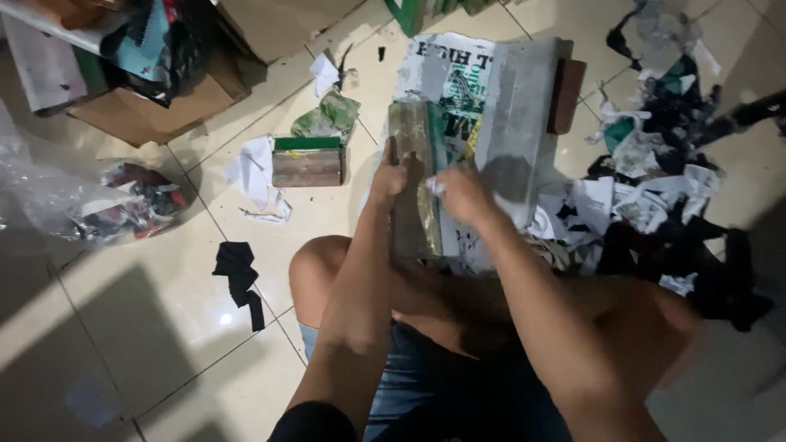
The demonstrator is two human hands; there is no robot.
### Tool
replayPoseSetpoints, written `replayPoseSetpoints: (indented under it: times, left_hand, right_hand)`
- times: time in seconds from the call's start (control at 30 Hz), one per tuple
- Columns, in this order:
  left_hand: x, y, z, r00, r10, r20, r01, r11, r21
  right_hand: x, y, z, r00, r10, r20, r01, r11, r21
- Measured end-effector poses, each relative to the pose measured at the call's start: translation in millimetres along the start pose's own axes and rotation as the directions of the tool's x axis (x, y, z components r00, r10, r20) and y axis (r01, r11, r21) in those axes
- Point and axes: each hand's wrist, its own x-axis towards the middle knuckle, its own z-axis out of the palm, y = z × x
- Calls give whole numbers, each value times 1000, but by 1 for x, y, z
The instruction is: Cleaning residue and tape from a screen printing frame using a cloth
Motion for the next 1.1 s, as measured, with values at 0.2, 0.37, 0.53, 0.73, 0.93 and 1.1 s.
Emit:
replayPoseSetpoints:
  times: [0.2,0.37,0.53,0.73,0.93,1.1]
  left_hand:
    - [-68,66,-21,999,-42,-30,43,999,32]
    - [-132,116,-39,998,-52,-35,52,999,3]
    - [-152,128,-41,996,-79,-38,77,996,-42]
    - [-107,89,-37,999,-34,-41,36,998,43]
    - [-134,113,-37,996,-80,-38,82,995,64]
    - [-133,108,-35,998,-53,-42,55,998,26]
  right_hand:
    - [-51,-22,-14,994,65,85,-65,998,-7]
    - [62,17,12,999,-11,-50,8,998,-66]
    - [146,38,33,985,-99,-140,29,901,-433]
    - [55,29,23,981,-185,-50,169,958,-230]
    - [-79,-34,-46,979,26,202,-41,997,69]
    - [-64,-37,-36,977,143,155,-139,989,-40]
